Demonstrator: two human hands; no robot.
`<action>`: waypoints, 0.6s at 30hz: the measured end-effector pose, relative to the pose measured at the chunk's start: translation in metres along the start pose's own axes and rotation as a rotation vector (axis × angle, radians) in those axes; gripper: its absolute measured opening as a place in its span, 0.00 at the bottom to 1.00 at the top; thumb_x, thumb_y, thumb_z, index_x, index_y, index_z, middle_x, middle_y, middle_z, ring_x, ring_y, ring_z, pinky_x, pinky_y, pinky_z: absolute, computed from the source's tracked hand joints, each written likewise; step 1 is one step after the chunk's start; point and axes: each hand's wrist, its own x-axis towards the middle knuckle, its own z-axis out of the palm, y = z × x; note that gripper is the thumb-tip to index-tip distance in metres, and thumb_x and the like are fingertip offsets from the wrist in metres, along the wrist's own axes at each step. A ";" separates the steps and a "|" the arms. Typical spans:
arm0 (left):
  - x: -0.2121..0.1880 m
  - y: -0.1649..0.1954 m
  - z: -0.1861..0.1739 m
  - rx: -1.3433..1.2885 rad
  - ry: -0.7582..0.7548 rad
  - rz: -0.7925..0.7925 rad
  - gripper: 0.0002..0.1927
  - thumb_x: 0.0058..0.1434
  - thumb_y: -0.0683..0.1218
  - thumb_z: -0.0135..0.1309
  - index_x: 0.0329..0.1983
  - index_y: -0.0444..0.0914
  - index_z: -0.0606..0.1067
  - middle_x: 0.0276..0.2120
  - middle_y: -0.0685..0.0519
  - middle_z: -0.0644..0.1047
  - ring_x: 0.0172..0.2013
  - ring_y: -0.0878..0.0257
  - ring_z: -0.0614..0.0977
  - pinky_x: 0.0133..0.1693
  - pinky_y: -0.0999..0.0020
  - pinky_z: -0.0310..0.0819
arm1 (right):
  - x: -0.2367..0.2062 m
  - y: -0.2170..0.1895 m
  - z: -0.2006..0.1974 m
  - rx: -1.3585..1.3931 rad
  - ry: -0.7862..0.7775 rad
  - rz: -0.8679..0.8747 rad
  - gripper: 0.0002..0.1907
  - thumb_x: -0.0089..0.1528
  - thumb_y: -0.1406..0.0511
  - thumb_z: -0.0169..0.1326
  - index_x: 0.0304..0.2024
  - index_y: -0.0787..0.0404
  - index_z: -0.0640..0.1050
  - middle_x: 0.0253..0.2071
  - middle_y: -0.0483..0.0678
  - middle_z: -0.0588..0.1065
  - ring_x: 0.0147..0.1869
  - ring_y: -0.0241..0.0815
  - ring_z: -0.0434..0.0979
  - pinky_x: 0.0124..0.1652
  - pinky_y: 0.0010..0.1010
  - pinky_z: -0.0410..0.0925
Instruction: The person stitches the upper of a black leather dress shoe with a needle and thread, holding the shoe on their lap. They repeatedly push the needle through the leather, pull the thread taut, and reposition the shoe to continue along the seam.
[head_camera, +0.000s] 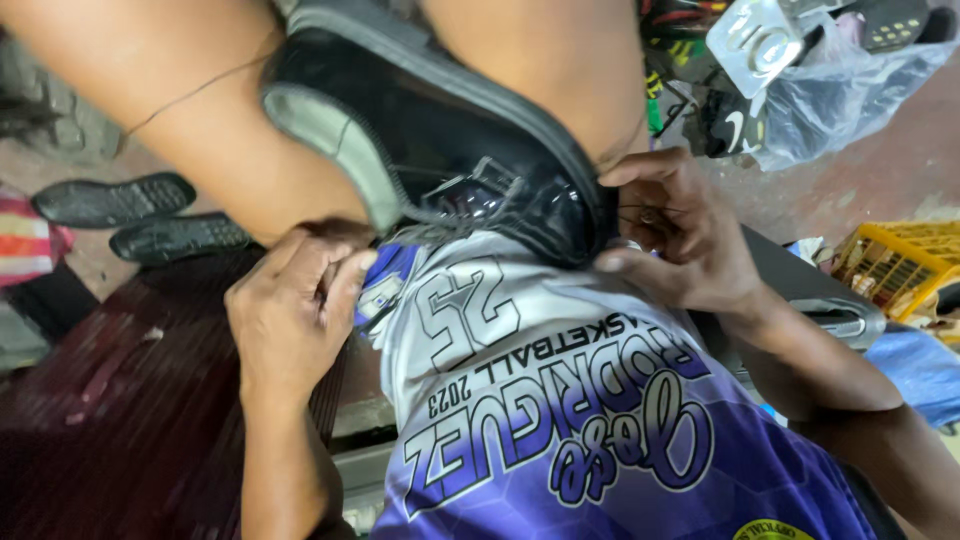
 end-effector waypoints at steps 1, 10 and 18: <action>-0.003 -0.005 -0.002 -0.126 0.003 -0.027 0.10 0.70 0.46 0.62 0.37 0.36 0.76 0.35 0.51 0.78 0.33 0.59 0.80 0.37 0.63 0.75 | 0.002 0.001 0.004 -0.025 -0.017 -0.014 0.31 0.58 0.69 0.67 0.59 0.63 0.65 0.29 0.38 0.62 0.28 0.25 0.56 0.29 0.21 0.50; 0.028 0.001 -0.006 -1.316 0.083 -0.105 0.15 0.64 0.49 0.61 0.28 0.37 0.71 0.22 0.54 0.74 0.25 0.62 0.76 0.32 0.65 0.71 | 0.006 0.008 0.024 -0.057 0.082 -0.076 0.29 0.59 0.72 0.70 0.57 0.60 0.68 0.25 0.34 0.58 0.23 0.23 0.50 0.26 0.19 0.47; 0.050 -0.011 -0.037 -0.258 0.039 0.046 0.28 0.52 0.49 0.72 0.22 0.34 0.61 0.21 0.48 0.60 0.25 0.55 0.64 0.29 0.60 0.58 | 0.003 0.013 0.024 -0.089 0.112 -0.057 0.30 0.58 0.71 0.71 0.57 0.60 0.69 0.27 0.35 0.59 0.27 0.25 0.52 0.29 0.22 0.49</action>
